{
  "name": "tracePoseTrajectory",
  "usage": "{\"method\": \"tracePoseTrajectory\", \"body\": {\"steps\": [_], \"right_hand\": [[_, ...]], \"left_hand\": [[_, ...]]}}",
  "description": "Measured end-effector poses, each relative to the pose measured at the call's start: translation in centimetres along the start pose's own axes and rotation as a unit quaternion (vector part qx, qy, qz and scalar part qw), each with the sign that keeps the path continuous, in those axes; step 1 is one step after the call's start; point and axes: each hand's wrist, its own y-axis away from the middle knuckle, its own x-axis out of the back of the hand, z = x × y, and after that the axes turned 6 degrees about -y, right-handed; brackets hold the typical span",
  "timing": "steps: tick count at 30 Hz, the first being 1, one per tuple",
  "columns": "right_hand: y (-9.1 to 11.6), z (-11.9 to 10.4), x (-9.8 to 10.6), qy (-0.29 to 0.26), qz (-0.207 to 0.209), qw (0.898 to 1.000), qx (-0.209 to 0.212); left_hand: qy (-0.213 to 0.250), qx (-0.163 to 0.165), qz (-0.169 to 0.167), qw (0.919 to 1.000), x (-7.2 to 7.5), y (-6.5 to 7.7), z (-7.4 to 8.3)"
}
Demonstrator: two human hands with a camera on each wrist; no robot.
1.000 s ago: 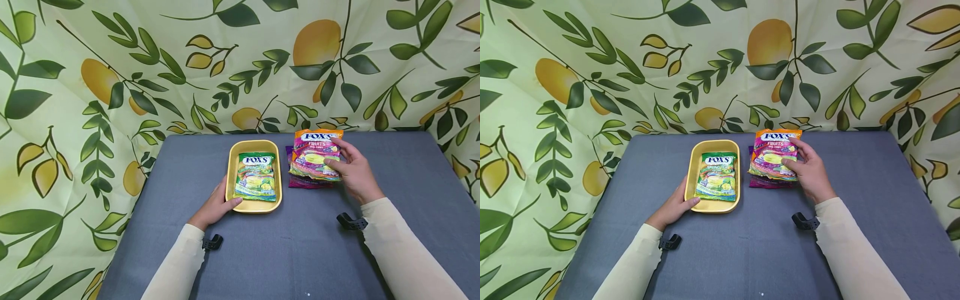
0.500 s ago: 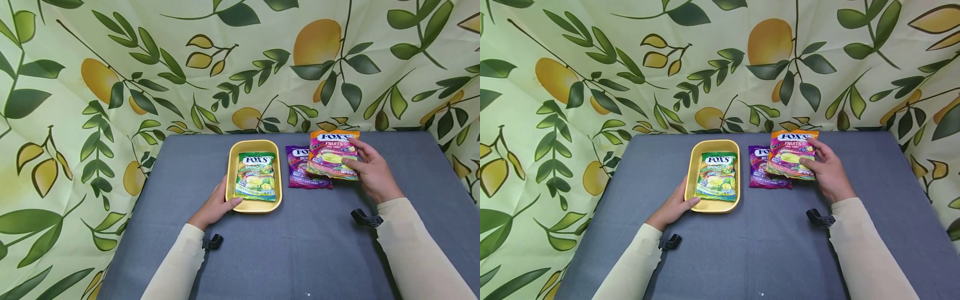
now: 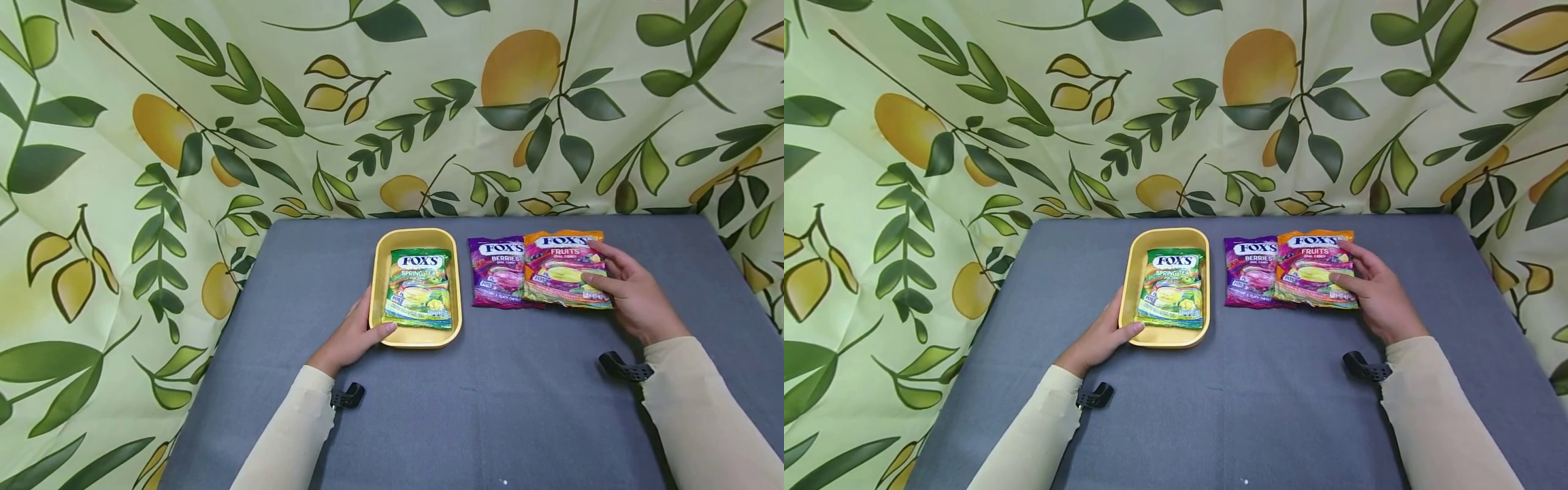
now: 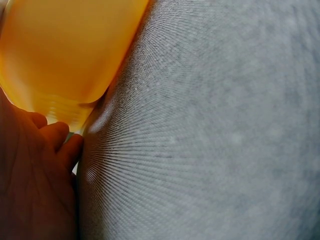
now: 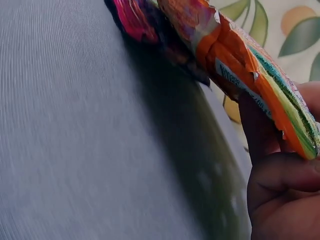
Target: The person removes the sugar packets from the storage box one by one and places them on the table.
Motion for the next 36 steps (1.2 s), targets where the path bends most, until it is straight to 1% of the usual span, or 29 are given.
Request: {"method": "tracePoseTrajectory", "body": {"steps": [8,12,14,16,18,21,25,32,36], "right_hand": [[0.2,-0.4,2.2,-0.025,-0.020,0.999,-0.001],[0.0,-0.6,3.0,0.000,-0.027,1.000,-0.015],[-0.1,-0.6,3.3,0.023,-0.027,0.999,-0.022],[-0.2,-0.5,3.5,0.076,-0.023,0.997,-0.026],[-0.3,-0.2,3.6,0.129,-0.021,0.991,-0.027],[-0.4,0.1,3.8,0.192,-0.021,0.981,-0.024],[-0.5,0.1,4.0,0.221,-0.019,0.975,-0.018],[-0.6,-0.5,3.5,0.296,-0.007,0.955,-0.016],[-0.5,-0.5,3.4,0.319,0.017,0.948,-0.005]], "left_hand": [[-0.005,-0.001,0.008,1.0000,-0.1,0.1,-0.1],[-0.005,-0.010,0.004,0.9999,-0.1,0.1,-0.2],[-0.007,-0.010,0.005,0.9999,-0.1,0.1,-0.2],[-0.007,-0.009,0.005,0.9999,-0.2,0.0,-0.2],[-0.003,-0.009,0.005,0.9999,-0.2,0.0,-0.2],[-0.001,-0.009,0.005,0.9999,-0.2,0.0,-0.1],[-0.002,-0.006,0.006,1.0000,-0.2,0.0,0.0],[-0.001,0.001,0.012,0.9999,-0.2,0.0,-0.1],[-0.005,0.000,0.011,0.9999,-0.2,0.0,-0.1]]}}
